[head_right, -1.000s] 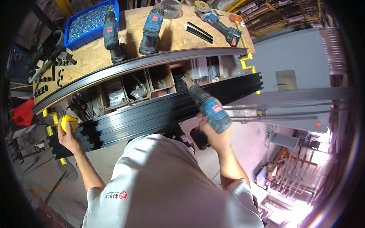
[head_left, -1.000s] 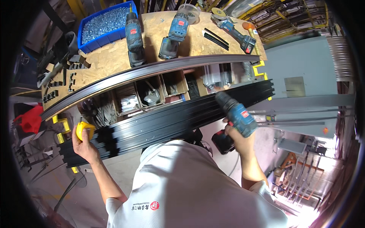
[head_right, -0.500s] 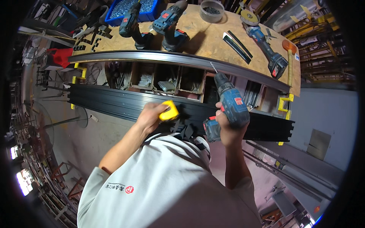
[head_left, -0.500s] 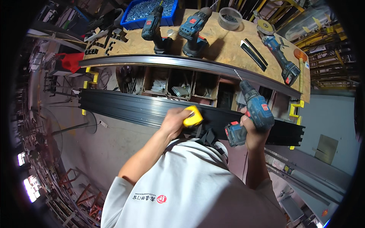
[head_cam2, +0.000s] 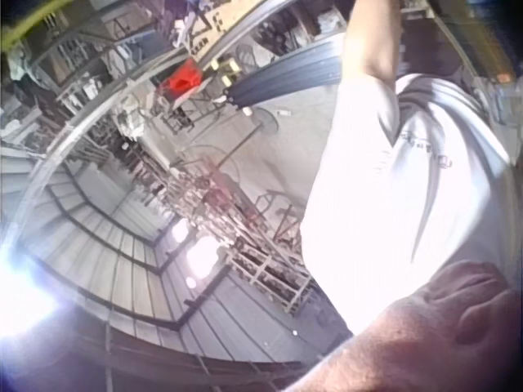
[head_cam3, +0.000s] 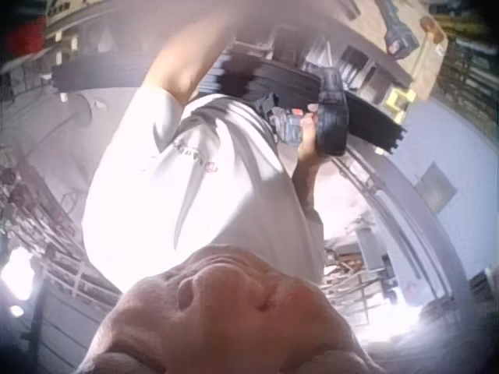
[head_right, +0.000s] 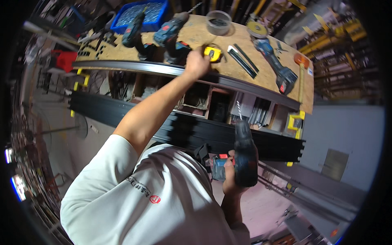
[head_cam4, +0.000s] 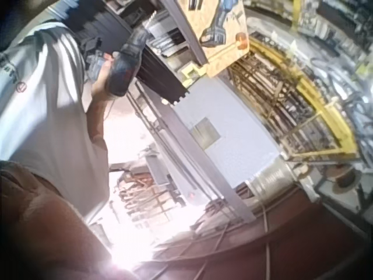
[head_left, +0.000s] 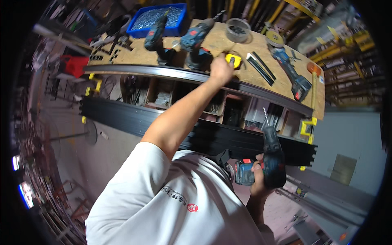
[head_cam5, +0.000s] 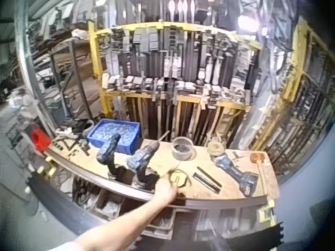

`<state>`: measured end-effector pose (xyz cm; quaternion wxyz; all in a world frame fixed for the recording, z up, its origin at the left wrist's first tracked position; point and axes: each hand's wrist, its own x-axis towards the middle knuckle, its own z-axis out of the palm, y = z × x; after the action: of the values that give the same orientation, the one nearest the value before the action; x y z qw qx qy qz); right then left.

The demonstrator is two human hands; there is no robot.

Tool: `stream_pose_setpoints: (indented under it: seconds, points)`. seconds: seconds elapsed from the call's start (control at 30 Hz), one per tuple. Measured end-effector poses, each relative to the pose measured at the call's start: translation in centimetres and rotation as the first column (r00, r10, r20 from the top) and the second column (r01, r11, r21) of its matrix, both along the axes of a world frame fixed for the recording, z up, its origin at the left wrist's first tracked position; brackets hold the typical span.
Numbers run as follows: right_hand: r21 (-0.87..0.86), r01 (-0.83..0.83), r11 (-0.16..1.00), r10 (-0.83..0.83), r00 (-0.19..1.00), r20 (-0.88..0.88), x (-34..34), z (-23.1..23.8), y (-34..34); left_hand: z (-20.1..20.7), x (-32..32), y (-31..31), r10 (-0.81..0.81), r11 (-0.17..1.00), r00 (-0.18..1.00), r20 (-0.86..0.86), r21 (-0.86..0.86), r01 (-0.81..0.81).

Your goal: The person uses a drill to secure screws into a black metal frame, then uses a blow-off tool and a hammer to fit additional metal components into the structure.

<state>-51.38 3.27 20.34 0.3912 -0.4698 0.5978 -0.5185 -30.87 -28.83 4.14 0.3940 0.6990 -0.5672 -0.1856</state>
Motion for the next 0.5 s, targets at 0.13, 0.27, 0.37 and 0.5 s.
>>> stream_pose_setpoints:
  seconds: [0.13,0.27,0.37,0.5]
  points:
    - [0.004,-0.033,0.999,0.033,0.973,-0.229,0.5,-1.2,0.0,3.7,2.5,13.3,-0.511,0.831,0.856,0.078,-0.213,0.515]
    - [0.239,-0.330,0.913,0.377,0.907,-0.188,3.2,-1.2,-1.2,3.0,14.8,25.3,-0.595,0.742,0.754,0.277,-0.170,0.648]
    - [0.234,-0.567,0.790,0.613,0.738,-0.281,7.0,-0.8,-2.9,1.3,26.5,30.7,-0.153,0.957,0.876,0.458,-0.151,0.247]
    - [0.257,-0.736,0.626,0.773,0.543,-0.326,14.3,0.2,-4.3,2.2,42.6,31.4,0.147,0.983,0.820,0.553,-0.177,-0.057]
